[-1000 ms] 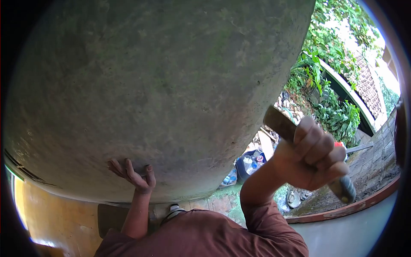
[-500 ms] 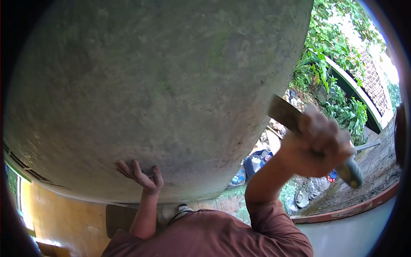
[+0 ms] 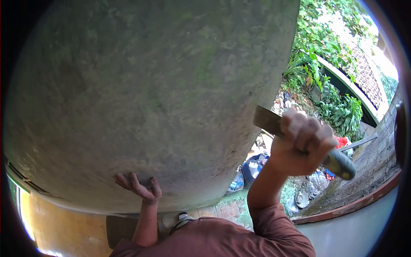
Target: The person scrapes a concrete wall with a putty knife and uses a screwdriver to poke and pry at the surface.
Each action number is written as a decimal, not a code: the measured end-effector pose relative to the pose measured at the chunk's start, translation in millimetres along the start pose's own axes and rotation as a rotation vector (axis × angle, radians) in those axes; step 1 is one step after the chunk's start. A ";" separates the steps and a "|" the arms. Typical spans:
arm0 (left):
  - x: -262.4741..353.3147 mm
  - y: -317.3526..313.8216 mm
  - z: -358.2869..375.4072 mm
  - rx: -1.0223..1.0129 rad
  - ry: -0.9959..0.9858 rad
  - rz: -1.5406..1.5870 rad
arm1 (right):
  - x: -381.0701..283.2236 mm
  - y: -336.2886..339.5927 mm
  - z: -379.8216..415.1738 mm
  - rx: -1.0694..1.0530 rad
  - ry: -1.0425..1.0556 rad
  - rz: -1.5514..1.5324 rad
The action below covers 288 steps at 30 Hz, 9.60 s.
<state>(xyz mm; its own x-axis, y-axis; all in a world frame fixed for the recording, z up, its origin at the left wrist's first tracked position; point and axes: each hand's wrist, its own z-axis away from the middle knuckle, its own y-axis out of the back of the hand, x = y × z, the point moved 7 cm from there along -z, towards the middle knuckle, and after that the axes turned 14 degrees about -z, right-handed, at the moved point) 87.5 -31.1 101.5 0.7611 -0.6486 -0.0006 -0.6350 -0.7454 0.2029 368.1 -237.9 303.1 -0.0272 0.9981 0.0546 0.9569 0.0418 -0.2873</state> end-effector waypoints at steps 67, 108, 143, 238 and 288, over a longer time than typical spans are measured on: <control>0.7 3.6 -2.8 -0.015 0.004 0.001 | -45.6 -22.3 13.2 0.057 0.121 -0.086; 169.8 -23.5 107.3 -1.475 0.611 1.422 | -143.5 35.4 353.0 0.931 -1.225 0.479; -3.3 31.5 -44.0 -0.057 -0.022 0.286 | -81.2 56.0 379.8 0.903 -1.346 0.442; -6.2 4.7 -30.1 0.003 -0.063 0.063 | 8.3 15.8 342.9 0.232 -1.488 0.881; 75.2 6.0 141.9 -1.508 0.765 1.561 | 8.5 -17.5 292.2 0.431 -1.109 0.099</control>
<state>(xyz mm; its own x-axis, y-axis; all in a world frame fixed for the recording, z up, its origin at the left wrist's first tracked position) 122.2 -106.2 -36.3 0.0774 0.0151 0.9969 -0.3397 0.9405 0.0121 266.7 -217.2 29.1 -0.3964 0.4836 -0.7804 0.7987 -0.2375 -0.5528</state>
